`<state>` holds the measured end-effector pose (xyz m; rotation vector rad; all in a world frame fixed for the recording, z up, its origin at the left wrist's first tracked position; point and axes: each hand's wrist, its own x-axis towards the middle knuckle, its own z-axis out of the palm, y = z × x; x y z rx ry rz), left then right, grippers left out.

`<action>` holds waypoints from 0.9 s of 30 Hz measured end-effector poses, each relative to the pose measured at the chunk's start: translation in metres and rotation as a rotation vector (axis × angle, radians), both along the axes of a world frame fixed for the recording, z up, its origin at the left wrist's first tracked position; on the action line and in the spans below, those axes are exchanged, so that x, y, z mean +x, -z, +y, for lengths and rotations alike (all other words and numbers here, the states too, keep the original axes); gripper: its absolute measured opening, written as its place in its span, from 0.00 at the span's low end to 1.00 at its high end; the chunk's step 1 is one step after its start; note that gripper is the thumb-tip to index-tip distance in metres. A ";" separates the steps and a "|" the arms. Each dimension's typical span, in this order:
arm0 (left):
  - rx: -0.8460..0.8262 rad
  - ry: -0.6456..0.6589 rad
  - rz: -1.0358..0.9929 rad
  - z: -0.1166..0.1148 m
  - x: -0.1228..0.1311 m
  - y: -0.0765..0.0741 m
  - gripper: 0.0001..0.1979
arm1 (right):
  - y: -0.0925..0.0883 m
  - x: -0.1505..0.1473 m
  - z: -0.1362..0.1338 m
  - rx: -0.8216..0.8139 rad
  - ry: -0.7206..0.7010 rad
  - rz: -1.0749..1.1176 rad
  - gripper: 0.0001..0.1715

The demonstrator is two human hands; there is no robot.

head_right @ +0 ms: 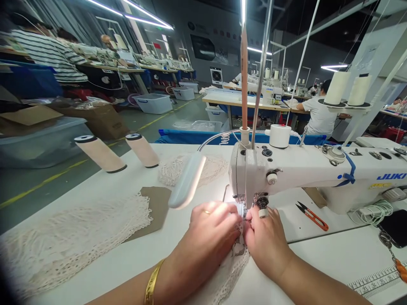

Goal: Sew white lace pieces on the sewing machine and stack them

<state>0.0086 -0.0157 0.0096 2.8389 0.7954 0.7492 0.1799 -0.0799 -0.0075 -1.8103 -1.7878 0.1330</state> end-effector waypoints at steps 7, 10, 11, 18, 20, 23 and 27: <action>0.005 0.180 -0.013 0.001 -0.007 0.006 0.14 | 0.006 0.014 -0.006 0.047 -0.163 -0.058 0.11; -0.002 0.216 -0.075 0.004 -0.008 0.008 0.13 | 0.006 0.021 -0.009 0.081 -0.237 -0.093 0.14; -0.007 0.227 -0.083 0.006 -0.008 0.008 0.12 | 0.006 0.022 -0.010 0.093 -0.247 -0.106 0.15; -0.016 0.278 -0.045 0.017 -0.008 0.010 0.13 | 0.007 0.021 -0.010 0.169 -0.223 -0.193 0.16; -0.015 0.271 -0.035 0.020 -0.007 0.010 0.13 | 0.008 0.021 -0.009 0.171 -0.214 -0.207 0.16; -0.011 0.257 -0.032 0.023 -0.005 0.011 0.15 | 0.009 0.022 -0.008 0.159 -0.195 -0.227 0.17; -0.006 0.256 -0.061 0.025 -0.003 0.012 0.15 | 0.012 0.024 -0.006 0.192 -0.162 -0.267 0.17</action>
